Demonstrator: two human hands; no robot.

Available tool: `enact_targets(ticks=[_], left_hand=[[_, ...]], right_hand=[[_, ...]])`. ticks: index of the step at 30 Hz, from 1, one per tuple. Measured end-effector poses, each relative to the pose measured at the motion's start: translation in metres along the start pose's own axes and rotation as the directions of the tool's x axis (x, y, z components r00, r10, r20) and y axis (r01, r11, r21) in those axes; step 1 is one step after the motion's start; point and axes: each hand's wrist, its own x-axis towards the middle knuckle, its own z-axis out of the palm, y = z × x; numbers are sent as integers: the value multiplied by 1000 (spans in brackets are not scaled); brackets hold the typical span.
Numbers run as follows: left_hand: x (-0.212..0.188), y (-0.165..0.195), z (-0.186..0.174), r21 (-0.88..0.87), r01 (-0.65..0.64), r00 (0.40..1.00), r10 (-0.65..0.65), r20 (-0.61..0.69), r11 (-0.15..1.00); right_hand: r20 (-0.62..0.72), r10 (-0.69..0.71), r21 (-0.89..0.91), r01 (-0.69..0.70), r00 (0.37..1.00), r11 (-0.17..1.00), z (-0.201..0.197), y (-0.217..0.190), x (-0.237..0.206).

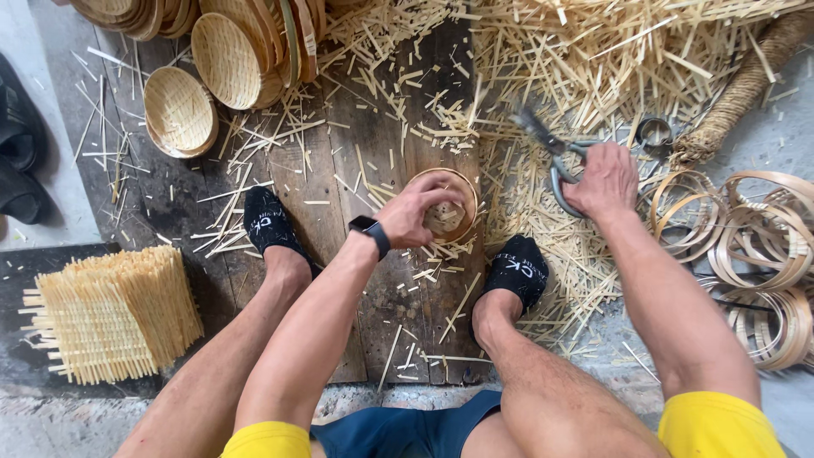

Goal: The person sits on the floor assembling woven bamboo basket lids. They take a square woven bamboo mat, bend a thin bamboo rim ring around its edge, trim the protruding ends with scissors, press the rimmed mat onto a round wooden base, and stack the finished basket with a pile of completed baskets.

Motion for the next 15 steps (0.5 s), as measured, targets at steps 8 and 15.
enact_targets(ticks=[8, 15], left_hand=[[15, -18, 14, -528, 407, 738, -609, -291, 745], [24, -12, 27, -719, 258, 795, -565, -222, 645]], right_hand=[[246, -32, 774, -176, 969, 608, -3, -74, -37], [314, -133, 927, -274, 940, 255, 0, -107, -45]])
